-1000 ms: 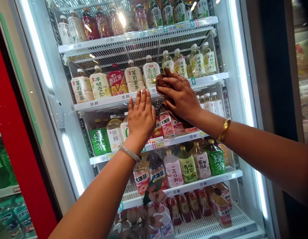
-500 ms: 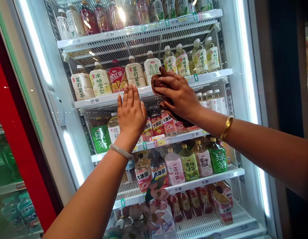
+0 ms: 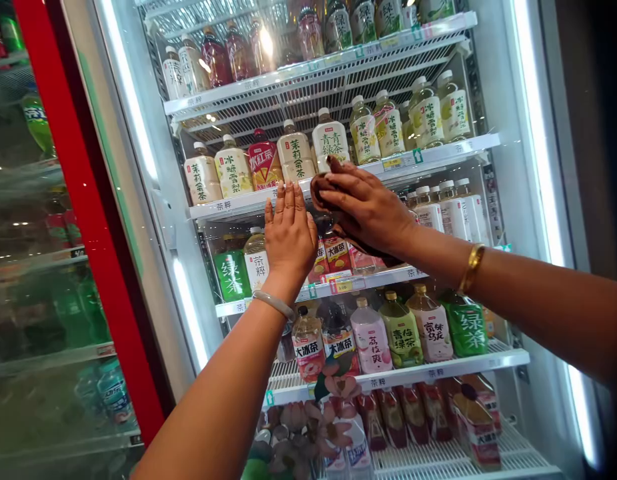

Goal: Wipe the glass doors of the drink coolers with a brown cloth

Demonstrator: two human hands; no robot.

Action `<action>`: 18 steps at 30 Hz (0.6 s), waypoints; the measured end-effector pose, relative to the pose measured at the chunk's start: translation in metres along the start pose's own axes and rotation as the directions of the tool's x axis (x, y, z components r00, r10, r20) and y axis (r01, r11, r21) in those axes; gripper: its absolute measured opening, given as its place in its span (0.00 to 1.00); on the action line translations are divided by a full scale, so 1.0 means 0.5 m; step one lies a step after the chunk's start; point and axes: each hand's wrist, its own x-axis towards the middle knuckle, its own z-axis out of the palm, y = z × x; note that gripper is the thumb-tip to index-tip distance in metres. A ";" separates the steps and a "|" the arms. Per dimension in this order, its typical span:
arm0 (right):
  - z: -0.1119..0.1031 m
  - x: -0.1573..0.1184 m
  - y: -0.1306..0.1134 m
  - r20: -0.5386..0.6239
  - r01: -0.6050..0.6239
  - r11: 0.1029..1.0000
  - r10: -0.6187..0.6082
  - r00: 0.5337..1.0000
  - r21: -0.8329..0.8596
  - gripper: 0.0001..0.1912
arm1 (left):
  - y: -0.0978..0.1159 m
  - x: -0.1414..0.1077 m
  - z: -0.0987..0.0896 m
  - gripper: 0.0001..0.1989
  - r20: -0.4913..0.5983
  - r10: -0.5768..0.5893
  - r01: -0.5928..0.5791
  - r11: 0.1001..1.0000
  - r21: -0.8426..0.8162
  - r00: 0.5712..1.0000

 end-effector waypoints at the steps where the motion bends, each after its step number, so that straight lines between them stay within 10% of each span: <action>1: 0.010 0.016 -0.001 -0.022 -0.044 0.999 0.043 0.999 -0.007 0.28 | 0.000 -0.001 0.001 0.31 -0.001 0.000 0.000 1.000 0.001 1.000; 9: 0.037 -0.003 -0.075 -0.001 0.099 0.995 -0.099 0.995 0.004 0.23 | -0.004 -0.003 0.004 0.32 -0.015 -0.093 0.094 0.995 0.028 0.996; 18: -0.025 -0.070 -0.026 0.056 0.061 0.997 -0.059 0.997 -0.037 0.25 | 0.011 0.000 0.002 0.32 -0.009 -0.107 0.107 0.989 0.098 0.994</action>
